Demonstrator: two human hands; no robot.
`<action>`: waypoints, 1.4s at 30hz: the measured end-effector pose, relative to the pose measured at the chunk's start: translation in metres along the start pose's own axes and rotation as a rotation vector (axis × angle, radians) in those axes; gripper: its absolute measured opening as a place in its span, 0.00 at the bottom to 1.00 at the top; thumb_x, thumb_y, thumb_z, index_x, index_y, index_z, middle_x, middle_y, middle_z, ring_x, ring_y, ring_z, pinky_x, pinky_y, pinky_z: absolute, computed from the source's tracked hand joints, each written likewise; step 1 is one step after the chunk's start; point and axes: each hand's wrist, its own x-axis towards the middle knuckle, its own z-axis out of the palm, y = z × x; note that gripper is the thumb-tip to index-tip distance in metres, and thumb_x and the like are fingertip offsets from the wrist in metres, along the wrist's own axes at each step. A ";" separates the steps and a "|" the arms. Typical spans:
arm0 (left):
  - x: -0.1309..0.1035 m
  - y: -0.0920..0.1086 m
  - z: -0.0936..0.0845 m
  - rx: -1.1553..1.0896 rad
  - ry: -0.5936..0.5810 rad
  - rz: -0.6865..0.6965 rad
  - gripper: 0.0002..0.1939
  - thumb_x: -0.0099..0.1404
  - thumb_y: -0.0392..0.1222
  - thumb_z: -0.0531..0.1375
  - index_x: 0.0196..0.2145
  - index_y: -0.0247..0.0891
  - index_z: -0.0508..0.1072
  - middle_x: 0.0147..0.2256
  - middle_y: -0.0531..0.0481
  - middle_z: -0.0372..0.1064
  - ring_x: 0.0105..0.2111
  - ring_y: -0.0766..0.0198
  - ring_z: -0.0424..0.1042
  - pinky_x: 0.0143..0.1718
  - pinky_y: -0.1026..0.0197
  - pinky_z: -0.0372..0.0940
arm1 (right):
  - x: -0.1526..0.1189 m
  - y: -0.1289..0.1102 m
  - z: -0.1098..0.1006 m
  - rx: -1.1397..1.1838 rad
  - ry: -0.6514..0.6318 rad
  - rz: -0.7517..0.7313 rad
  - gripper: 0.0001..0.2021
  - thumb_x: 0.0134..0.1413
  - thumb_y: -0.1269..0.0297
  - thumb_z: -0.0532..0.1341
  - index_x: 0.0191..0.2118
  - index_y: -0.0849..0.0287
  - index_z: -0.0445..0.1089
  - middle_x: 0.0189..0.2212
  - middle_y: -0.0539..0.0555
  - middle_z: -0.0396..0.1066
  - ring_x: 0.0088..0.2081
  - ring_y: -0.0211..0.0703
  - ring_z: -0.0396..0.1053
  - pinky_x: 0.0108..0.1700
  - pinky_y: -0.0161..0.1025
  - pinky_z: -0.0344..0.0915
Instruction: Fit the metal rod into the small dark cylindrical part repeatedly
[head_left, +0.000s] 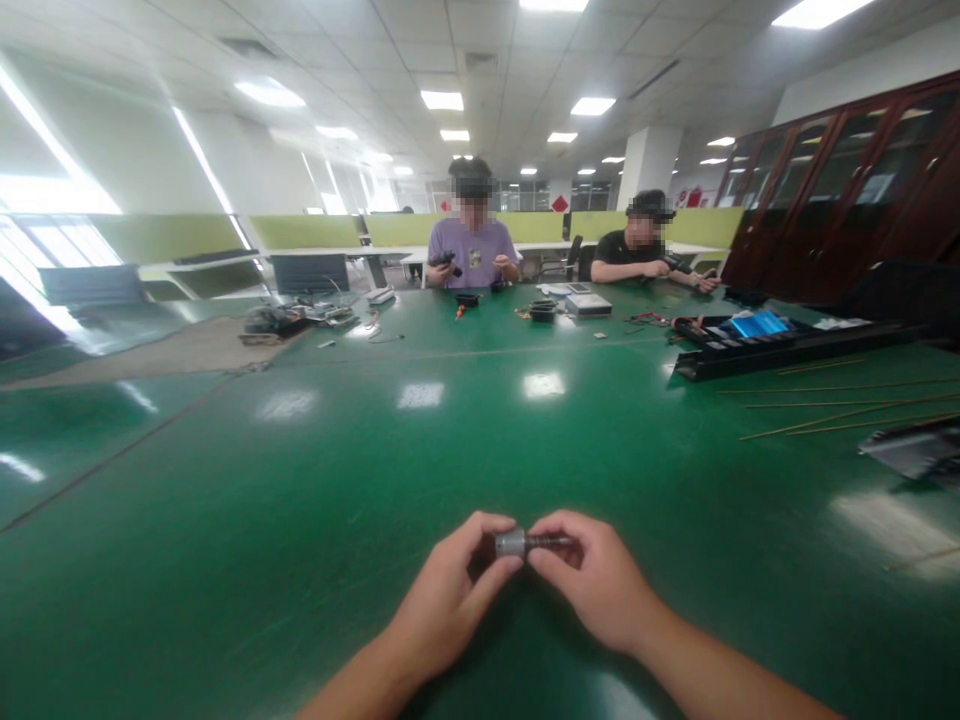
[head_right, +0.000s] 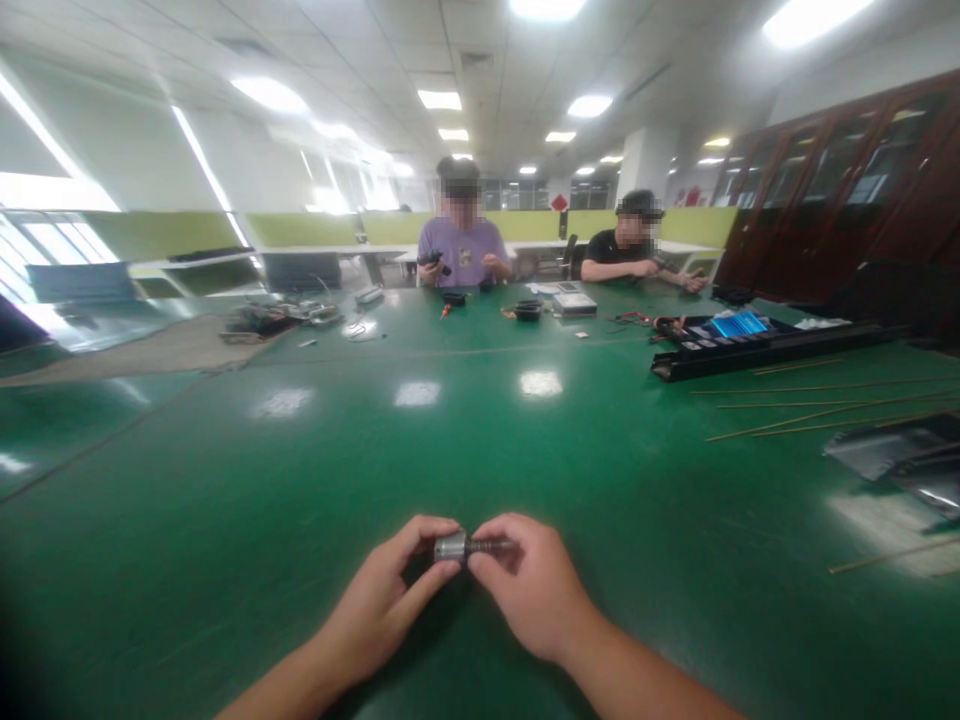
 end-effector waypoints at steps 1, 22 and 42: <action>0.000 0.000 0.000 0.002 -0.001 0.000 0.12 0.68 0.45 0.58 0.48 0.44 0.69 0.44 0.50 0.71 0.45 0.60 0.71 0.49 0.58 0.65 | 0.000 0.000 0.000 0.000 0.001 0.001 0.06 0.53 0.68 0.64 0.38 0.60 0.76 0.34 0.52 0.76 0.35 0.42 0.72 0.38 0.35 0.67; -0.001 0.001 -0.001 0.007 0.012 0.009 0.12 0.68 0.45 0.58 0.48 0.42 0.69 0.43 0.48 0.72 0.43 0.59 0.71 0.47 0.57 0.66 | -0.002 0.000 0.000 0.016 0.000 0.027 0.06 0.54 0.66 0.63 0.37 0.60 0.74 0.31 0.52 0.74 0.31 0.41 0.70 0.36 0.36 0.66; 0.001 0.005 -0.001 0.040 0.068 0.048 0.12 0.67 0.45 0.58 0.47 0.41 0.71 0.43 0.47 0.73 0.43 0.58 0.72 0.47 0.57 0.67 | 0.000 0.004 -0.001 0.007 -0.008 0.036 0.06 0.56 0.63 0.63 0.37 0.60 0.73 0.28 0.49 0.71 0.28 0.38 0.67 0.32 0.34 0.63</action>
